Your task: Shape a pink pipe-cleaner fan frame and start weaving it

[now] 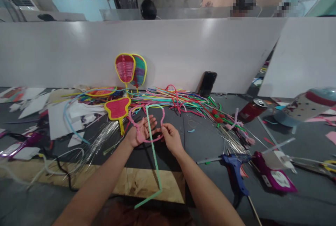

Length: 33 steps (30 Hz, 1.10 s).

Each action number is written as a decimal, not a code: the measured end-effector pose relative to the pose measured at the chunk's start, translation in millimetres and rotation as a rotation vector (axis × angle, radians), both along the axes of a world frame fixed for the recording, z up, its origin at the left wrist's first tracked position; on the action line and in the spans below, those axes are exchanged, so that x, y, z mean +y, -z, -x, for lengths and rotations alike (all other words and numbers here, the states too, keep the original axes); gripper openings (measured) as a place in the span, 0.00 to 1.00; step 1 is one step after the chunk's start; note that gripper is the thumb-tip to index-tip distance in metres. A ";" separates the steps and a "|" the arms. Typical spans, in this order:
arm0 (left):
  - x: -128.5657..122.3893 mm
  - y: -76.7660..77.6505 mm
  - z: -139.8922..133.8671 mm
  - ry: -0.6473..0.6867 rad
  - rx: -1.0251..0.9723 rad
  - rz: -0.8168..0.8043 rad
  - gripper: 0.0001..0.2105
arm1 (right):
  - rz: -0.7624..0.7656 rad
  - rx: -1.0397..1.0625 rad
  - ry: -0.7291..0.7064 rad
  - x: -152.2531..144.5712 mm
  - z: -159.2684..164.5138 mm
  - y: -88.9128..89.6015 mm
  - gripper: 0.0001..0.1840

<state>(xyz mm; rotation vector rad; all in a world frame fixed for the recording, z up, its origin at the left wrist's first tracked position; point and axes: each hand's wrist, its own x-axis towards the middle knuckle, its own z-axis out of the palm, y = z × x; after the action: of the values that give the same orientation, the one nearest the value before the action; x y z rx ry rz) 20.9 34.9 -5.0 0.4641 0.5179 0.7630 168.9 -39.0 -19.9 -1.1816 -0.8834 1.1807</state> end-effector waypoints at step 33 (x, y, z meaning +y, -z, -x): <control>0.4 -4.7 15.6 0.067 -0.137 -0.174 0.02 | 0.126 0.176 -0.388 -10.7 -1.5 -11.5 0.18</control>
<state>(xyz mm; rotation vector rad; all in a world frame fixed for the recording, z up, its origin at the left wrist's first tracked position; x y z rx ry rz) 5.2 35.3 -0.3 0.5837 0.3078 0.7724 170.5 -49.7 -8.5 -1.0118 -0.9399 1.6487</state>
